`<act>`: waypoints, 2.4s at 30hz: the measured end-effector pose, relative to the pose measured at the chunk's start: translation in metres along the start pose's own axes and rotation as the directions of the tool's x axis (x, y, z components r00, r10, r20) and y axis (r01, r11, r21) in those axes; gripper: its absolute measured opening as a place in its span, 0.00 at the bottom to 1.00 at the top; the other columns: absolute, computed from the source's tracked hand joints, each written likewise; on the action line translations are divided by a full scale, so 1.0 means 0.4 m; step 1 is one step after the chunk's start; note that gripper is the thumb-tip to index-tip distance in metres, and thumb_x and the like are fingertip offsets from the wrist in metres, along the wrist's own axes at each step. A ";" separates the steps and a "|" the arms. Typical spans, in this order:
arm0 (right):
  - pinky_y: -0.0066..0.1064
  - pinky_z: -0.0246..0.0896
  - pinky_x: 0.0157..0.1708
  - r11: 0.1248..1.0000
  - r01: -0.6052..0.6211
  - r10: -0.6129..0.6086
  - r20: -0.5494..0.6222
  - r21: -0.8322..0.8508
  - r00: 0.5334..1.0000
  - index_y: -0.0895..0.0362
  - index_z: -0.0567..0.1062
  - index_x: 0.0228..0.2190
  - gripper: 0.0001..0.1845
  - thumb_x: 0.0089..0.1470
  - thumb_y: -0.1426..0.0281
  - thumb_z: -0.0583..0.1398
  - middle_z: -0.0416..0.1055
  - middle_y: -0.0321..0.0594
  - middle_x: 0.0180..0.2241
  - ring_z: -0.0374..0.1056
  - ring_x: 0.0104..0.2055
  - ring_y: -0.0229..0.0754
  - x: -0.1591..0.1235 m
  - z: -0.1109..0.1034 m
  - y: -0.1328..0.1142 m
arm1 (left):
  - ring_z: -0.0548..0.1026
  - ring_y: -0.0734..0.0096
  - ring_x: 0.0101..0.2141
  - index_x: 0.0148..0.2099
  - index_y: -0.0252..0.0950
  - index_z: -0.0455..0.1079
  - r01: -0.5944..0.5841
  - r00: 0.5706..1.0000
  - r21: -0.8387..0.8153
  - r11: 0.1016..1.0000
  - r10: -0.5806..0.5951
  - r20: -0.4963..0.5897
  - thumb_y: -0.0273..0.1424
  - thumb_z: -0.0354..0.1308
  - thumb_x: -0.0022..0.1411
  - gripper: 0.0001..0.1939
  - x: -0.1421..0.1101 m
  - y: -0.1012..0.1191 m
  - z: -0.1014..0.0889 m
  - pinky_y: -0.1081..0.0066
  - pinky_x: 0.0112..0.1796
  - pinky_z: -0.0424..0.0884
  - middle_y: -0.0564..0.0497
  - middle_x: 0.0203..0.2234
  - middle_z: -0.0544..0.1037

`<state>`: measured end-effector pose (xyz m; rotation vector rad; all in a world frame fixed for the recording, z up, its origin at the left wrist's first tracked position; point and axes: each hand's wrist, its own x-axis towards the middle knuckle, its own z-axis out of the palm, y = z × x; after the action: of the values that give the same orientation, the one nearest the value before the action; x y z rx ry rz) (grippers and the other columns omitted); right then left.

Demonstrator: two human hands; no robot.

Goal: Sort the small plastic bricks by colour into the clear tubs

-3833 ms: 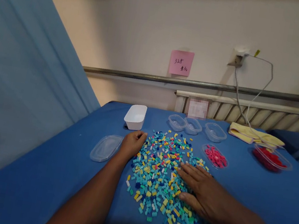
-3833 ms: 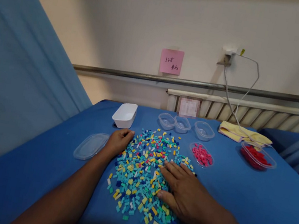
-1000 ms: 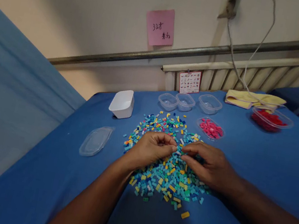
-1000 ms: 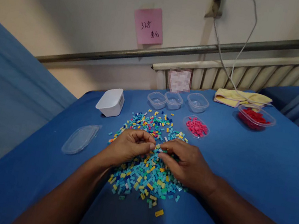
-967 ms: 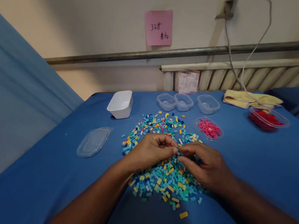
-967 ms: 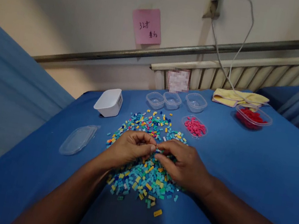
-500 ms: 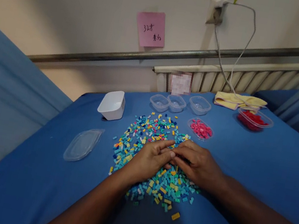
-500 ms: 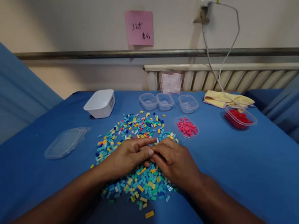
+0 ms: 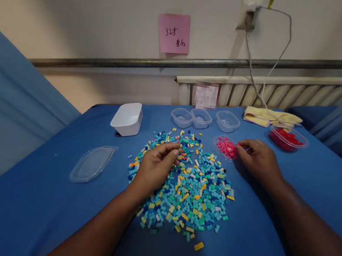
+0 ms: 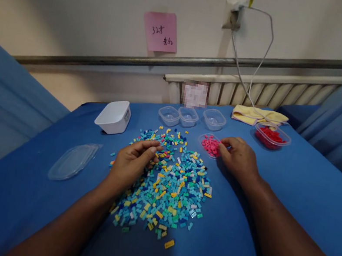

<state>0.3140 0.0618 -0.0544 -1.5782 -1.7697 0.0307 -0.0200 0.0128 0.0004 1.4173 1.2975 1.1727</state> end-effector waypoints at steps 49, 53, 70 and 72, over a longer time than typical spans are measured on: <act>0.36 0.65 0.33 0.807 -0.378 0.444 -0.043 0.454 0.895 0.55 0.85 0.31 0.17 0.56 0.55 0.65 0.77 0.37 0.25 0.72 0.29 0.45 0.011 0.020 0.006 | 0.81 0.59 0.44 0.48 0.40 0.81 -0.365 0.909 0.863 0.350 -0.064 0.411 0.27 0.60 0.71 0.09 0.120 0.035 0.019 0.67 0.42 0.72 0.47 0.46 0.86; 0.36 0.63 0.31 0.800 -0.390 0.453 -0.032 0.456 0.891 0.55 0.84 0.30 0.17 0.56 0.53 0.65 0.74 0.36 0.22 0.69 0.27 0.44 0.012 0.018 0.004 | 0.82 0.59 0.42 0.50 0.41 0.82 -0.326 0.921 0.861 0.391 -0.075 0.382 0.25 0.59 0.69 0.13 0.125 0.036 0.004 0.67 0.42 0.71 0.49 0.44 0.86; 0.37 0.62 0.31 0.801 -0.410 0.451 0.010 0.436 0.892 0.55 0.85 0.32 0.19 0.56 0.53 0.65 0.74 0.37 0.23 0.69 0.27 0.45 0.010 0.015 0.004 | 0.73 0.71 0.29 0.40 0.36 0.76 -0.132 0.942 0.526 0.840 -0.060 0.331 0.26 0.61 0.57 0.08 0.147 -0.004 -0.021 0.72 0.31 0.65 0.54 0.30 0.79; 0.37 0.62 0.31 0.803 -0.409 0.449 0.010 0.433 0.894 0.55 0.84 0.32 0.19 0.55 0.52 0.65 0.74 0.38 0.24 0.69 0.28 0.45 0.011 0.015 0.004 | 0.72 0.72 0.28 0.39 0.35 0.75 -0.098 0.947 0.449 0.888 -0.056 0.318 0.28 0.63 0.55 0.08 0.150 -0.013 -0.027 0.72 0.30 0.65 0.54 0.29 0.77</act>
<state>0.3126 0.0685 -0.0573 -1.5829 -1.1905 0.5228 -0.0305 0.0729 0.0023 1.8794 1.3749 0.6182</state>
